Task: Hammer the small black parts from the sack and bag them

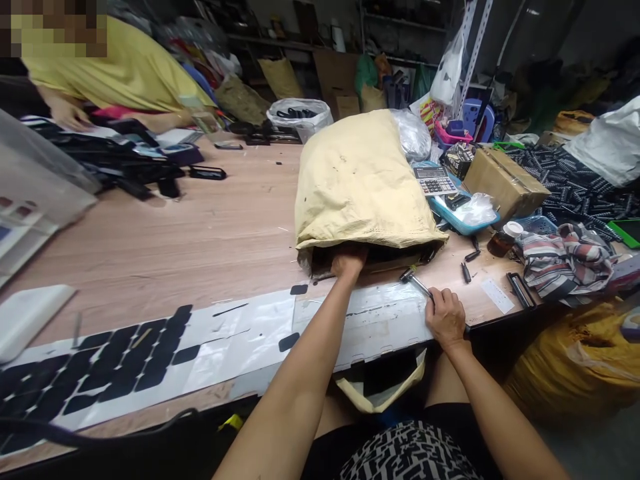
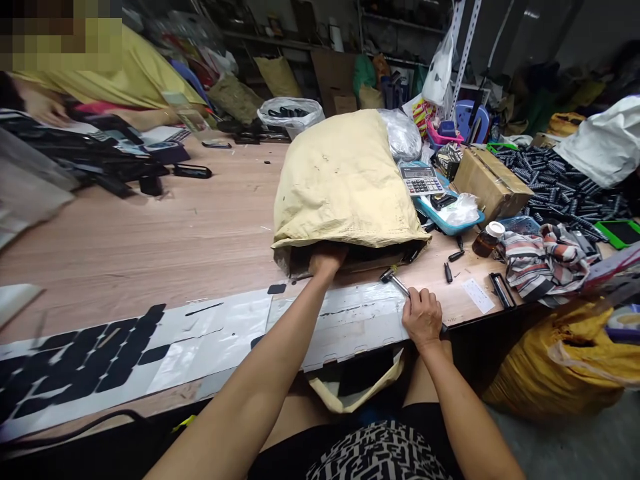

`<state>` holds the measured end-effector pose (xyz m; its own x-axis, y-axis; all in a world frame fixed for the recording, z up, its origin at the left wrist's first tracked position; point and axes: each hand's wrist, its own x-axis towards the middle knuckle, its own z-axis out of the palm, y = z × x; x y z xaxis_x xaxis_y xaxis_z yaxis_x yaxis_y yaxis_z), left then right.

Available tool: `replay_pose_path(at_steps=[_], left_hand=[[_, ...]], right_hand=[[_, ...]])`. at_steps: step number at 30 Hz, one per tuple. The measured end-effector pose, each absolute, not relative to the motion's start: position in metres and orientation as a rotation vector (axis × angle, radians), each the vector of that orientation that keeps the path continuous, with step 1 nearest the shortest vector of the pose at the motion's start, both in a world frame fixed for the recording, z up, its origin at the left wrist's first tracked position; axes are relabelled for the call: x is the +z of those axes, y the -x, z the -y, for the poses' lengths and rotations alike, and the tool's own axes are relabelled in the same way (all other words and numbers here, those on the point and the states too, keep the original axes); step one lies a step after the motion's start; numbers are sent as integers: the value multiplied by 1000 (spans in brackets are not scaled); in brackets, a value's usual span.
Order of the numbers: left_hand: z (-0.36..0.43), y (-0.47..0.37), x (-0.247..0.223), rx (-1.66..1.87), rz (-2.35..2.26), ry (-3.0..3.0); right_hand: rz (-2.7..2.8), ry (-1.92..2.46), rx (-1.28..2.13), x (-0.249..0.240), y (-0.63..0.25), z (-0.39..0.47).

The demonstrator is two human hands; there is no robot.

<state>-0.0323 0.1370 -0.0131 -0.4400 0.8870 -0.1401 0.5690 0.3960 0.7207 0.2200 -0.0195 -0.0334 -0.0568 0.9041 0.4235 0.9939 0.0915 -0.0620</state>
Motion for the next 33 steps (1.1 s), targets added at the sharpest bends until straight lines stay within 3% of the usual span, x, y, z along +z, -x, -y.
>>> replay_pose_path(at_steps=[5,13,18,25,33], left_hand=[[-151,24,-12,583,-2234,-1230],[-111,37,-3,829,-2158,-1186],[-40,33,-16,999,-1755,-1538],[7,18,-48,841,-1529,-2017],[3,20,-49,829,-1509,-1987]], right_hand=[[2021,1878,-355,-34,-220,19],[2017,1895,-300,-35,-220,20],[2017,1908,-290,-36,-220,20],[2022,1877,-271,-33,-223,17],[1917,1561,250,-9,-226,44]])
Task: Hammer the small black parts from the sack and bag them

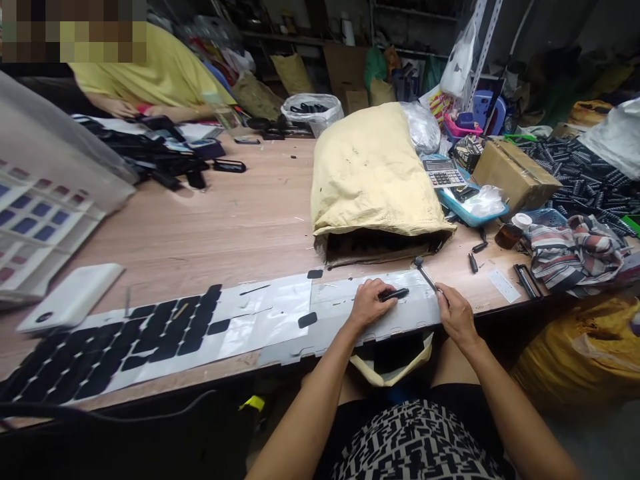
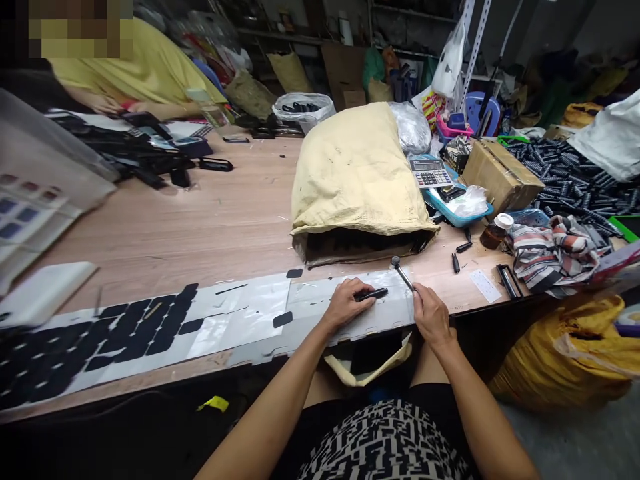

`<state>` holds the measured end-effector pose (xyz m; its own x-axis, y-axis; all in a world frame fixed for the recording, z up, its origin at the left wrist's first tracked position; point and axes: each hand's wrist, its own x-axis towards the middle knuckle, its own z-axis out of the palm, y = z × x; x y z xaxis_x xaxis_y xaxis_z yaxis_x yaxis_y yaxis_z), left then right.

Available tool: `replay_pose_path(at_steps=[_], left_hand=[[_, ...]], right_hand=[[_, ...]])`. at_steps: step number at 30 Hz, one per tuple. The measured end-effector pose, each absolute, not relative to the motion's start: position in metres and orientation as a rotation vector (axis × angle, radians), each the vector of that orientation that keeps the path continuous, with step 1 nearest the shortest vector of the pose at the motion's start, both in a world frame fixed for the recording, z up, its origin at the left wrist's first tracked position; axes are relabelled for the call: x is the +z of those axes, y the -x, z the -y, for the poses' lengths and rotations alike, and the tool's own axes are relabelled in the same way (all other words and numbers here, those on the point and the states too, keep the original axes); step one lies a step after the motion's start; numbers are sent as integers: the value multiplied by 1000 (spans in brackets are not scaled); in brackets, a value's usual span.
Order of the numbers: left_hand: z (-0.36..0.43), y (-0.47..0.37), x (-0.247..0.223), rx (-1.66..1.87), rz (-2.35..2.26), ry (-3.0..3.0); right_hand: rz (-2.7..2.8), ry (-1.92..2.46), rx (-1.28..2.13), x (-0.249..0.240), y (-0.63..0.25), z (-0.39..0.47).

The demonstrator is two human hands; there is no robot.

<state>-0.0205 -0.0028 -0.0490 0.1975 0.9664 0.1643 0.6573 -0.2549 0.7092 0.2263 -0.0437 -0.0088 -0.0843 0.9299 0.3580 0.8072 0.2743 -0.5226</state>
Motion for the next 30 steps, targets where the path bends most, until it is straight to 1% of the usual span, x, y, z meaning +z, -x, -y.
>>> replay_pose_path(at_steps=[3,8,11,16,24,27,30], left_hand=[[3,20,-47,827,-1510,-1969],[3,19,-43,800,-1529,-1942],[3,19,-42,779,-1541,-1931],[3,18,-41,760,-1543,-1940],[3,18,-42,784,-1538,-1940],[2,18,-44,801,-1537,-1935],[1,18,-45,802,-1530,-1936]], right_hand=[[1929,1480,352,3,-220,68],[2025,1554,275,10,-213,93],[2033,1624,255,11,-211,94],[1990,1531,306,17,-205,92],[2011,1494,412,2,-199,89],[1983,1545,348,0,-207,80],[1975,1641,133,-6,-221,62]])
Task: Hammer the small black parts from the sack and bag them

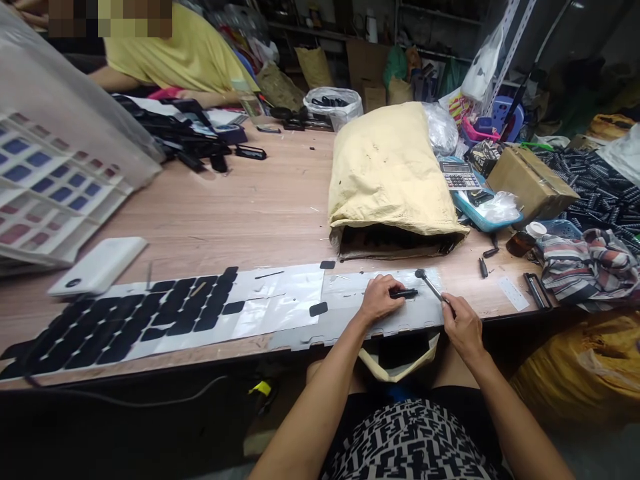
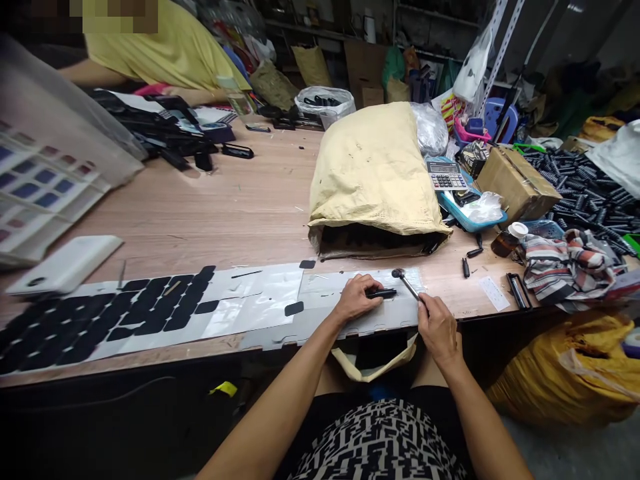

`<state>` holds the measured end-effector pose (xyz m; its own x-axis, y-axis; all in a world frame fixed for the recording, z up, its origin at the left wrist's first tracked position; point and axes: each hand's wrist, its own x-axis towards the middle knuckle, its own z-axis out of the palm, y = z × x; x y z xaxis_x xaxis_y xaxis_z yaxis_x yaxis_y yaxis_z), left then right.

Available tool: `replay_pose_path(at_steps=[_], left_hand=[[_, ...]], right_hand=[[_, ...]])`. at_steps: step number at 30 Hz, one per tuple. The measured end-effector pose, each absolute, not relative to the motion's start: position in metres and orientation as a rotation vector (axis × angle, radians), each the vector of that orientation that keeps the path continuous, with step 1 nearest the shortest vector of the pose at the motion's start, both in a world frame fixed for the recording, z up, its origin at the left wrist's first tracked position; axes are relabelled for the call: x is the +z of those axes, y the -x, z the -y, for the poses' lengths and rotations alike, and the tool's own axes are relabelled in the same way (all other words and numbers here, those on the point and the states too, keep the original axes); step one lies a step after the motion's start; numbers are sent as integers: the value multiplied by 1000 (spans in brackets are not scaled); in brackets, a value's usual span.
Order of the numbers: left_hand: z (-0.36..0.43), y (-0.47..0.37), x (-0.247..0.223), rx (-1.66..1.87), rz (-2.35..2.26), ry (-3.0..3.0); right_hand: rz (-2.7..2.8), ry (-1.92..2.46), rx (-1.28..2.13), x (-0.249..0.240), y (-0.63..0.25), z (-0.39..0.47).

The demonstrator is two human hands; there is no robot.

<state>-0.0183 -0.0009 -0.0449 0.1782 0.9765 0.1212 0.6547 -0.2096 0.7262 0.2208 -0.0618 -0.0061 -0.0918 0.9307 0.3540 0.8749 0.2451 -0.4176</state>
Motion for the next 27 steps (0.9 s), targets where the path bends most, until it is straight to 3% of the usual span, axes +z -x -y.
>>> replay_pose_path(at_steps=[5,9,15,23,27], left_hand=[[1,19,-45,791,-1511,-1944],[1,20,-43,776,-1500,-1953],[26,21,-33,832,-1386,-2015],[131,20,-42,801,-1284,-2256],[135,19,-38,778,-1301,-2270]], right_hand=[[2042,1767,-299,-26,-238,28],[2024,1822,-456,-34,-236,19],[2022,1841,-460,-36,-232,21],[2016,1855,-451,-38,-233,21],[2021,1858,-439,-35,-232,22]])
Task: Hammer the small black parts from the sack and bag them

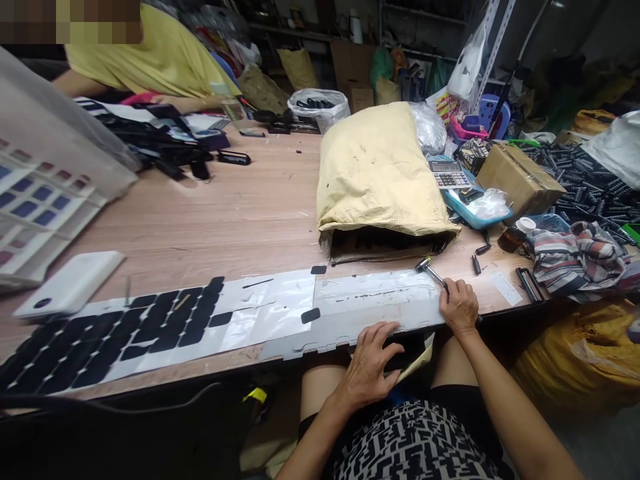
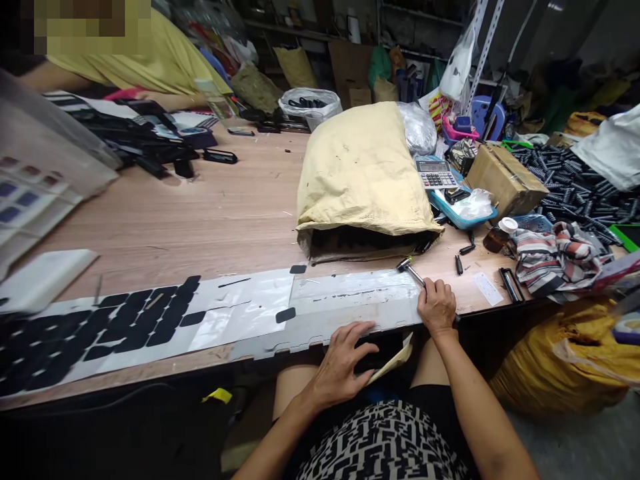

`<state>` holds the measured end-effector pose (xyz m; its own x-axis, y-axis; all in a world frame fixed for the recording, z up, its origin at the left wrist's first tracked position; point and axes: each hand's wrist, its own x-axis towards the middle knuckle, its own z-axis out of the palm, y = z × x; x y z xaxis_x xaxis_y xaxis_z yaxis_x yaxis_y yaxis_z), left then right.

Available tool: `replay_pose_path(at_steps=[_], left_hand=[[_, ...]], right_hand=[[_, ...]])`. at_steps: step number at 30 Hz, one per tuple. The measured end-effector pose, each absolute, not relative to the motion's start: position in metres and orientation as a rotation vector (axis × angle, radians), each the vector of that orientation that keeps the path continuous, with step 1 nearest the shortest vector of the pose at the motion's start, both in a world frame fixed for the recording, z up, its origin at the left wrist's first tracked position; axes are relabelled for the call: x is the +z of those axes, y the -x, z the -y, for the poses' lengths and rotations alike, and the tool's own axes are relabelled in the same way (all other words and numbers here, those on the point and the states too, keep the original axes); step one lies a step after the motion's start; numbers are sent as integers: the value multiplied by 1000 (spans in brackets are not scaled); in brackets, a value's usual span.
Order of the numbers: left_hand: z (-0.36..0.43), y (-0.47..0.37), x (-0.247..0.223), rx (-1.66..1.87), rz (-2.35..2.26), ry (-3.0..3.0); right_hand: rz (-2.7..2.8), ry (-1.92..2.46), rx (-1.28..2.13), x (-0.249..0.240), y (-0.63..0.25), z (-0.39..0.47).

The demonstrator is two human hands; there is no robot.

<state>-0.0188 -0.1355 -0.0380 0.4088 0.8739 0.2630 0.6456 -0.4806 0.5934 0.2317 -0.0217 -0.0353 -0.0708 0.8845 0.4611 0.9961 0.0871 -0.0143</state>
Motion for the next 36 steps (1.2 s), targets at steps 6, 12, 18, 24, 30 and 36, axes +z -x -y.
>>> replay_pose_path(at_steps=[6,12,18,24,30,36], left_hand=[[24,33,-17,1075,-1670,-1927],[-104,59,-16,804,-2282,-1594],[-126,69,-20,594,-2297,-1611],[-65,72,-19,818,-2321,-1545],[13,39,-32,958,-1604,-1689],[21,18,-41,855,-1459,-1960]], right_hand=[[2021,1848,-439,-34,-231,22],[2022,1845,-415,-34,-232,22],[2030,1865,-392,-34,-230,23],[2022,1881,-389,-34,-230,23],[2029,1881,-375,-36,-230,22],[2033,1887,-372,-36,-231,23]])
